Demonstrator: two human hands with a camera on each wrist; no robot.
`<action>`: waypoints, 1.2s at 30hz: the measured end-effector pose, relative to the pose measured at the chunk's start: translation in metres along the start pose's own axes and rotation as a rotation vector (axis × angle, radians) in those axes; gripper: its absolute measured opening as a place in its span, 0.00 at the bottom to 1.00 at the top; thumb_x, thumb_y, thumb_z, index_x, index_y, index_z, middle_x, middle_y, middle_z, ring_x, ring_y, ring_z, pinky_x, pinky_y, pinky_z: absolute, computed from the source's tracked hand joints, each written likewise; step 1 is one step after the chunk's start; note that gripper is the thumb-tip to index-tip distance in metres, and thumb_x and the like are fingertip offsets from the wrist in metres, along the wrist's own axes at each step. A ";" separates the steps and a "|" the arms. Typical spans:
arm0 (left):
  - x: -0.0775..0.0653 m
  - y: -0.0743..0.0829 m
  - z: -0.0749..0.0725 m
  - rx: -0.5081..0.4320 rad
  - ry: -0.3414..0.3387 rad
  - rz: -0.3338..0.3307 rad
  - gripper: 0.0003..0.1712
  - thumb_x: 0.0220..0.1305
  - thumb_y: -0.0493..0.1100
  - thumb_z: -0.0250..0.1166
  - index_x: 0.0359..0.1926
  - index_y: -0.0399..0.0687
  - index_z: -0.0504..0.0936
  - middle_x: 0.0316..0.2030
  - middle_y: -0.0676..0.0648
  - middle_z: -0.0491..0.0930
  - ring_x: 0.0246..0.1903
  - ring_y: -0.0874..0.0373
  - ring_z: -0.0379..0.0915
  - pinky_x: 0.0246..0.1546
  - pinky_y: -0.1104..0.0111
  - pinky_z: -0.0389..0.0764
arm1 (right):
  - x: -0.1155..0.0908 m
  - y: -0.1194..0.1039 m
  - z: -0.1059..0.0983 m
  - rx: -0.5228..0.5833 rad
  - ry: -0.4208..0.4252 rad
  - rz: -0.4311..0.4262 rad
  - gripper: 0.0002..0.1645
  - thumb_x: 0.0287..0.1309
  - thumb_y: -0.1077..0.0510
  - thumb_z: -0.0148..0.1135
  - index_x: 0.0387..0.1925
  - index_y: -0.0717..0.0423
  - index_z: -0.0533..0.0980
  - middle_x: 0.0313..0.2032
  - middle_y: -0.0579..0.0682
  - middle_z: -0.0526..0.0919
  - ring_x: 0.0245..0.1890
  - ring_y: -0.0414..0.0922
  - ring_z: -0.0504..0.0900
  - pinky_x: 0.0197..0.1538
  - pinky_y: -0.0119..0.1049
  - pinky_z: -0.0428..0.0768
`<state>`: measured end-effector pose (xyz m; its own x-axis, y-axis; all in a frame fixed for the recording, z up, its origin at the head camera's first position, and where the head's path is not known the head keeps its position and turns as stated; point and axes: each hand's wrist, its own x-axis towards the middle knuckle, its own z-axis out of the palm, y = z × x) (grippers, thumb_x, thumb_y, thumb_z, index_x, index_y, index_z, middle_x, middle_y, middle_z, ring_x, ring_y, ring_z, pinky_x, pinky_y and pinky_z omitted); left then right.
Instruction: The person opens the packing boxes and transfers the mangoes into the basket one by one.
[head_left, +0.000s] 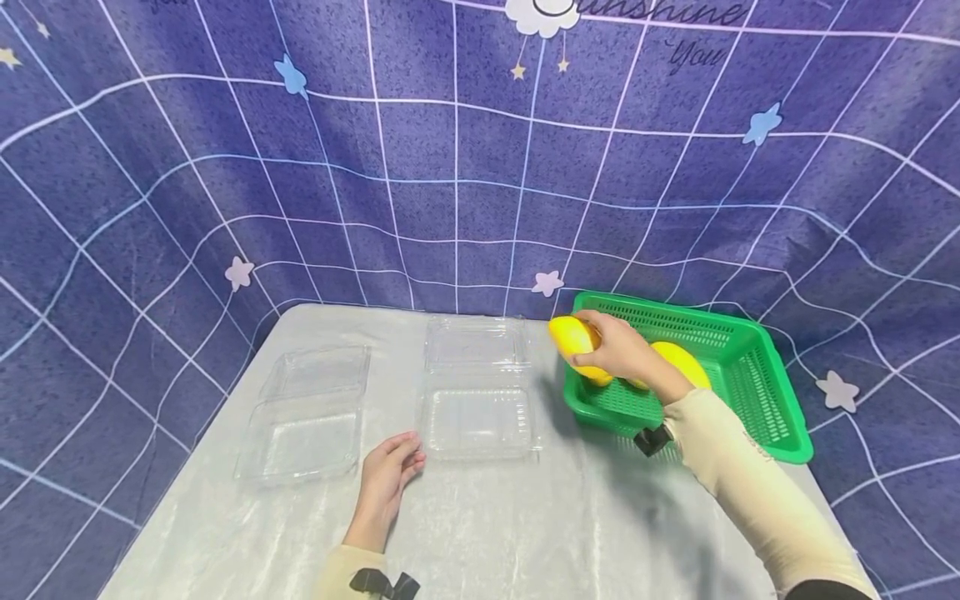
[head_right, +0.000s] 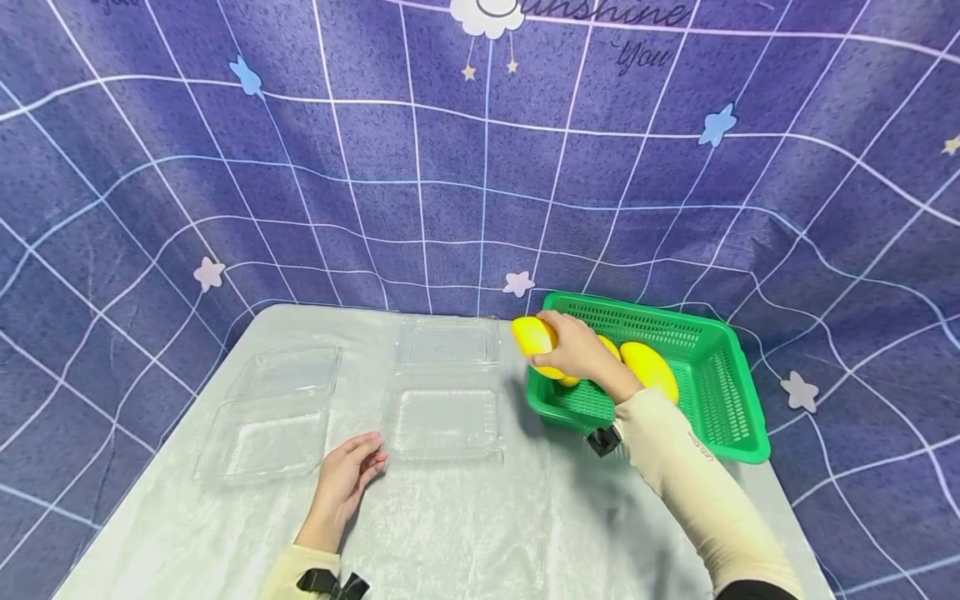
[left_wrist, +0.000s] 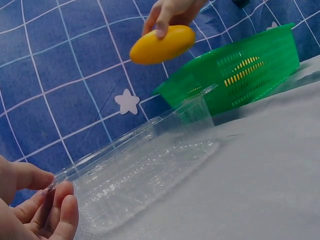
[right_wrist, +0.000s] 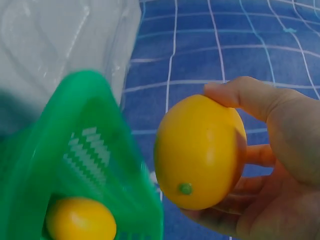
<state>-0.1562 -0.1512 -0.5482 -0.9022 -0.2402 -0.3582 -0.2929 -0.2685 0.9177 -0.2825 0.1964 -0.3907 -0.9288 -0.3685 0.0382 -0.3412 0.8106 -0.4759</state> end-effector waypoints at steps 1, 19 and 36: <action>0.000 0.000 0.000 0.002 0.001 0.001 0.23 0.66 0.37 0.60 0.58 0.26 0.70 0.43 0.43 0.79 0.36 0.59 0.80 0.40 0.73 0.85 | -0.001 0.004 -0.001 -0.002 0.000 0.001 0.46 0.49 0.49 0.73 0.66 0.62 0.65 0.59 0.63 0.76 0.52 0.57 0.77 0.56 0.54 0.76; 0.000 -0.001 0.000 -0.003 0.011 -0.019 0.23 0.66 0.36 0.59 0.58 0.27 0.71 0.45 0.40 0.79 0.36 0.59 0.80 0.40 0.72 0.85 | -0.014 0.048 0.005 -0.062 -0.059 -0.029 0.45 0.45 0.53 0.74 0.63 0.67 0.67 0.52 0.64 0.80 0.45 0.54 0.78 0.51 0.53 0.78; 0.000 0.000 -0.001 0.014 0.012 -0.018 0.21 0.67 0.36 0.58 0.58 0.29 0.72 0.48 0.39 0.79 0.38 0.57 0.80 0.41 0.72 0.84 | -0.021 0.073 0.018 -0.063 -0.205 -0.021 0.45 0.43 0.52 0.76 0.60 0.69 0.68 0.45 0.63 0.80 0.42 0.51 0.77 0.52 0.53 0.78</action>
<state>-0.1558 -0.1516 -0.5488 -0.8929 -0.2464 -0.3769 -0.3137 -0.2603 0.9131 -0.2851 0.2552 -0.4418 -0.8747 -0.4654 -0.1354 -0.3746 0.8263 -0.4206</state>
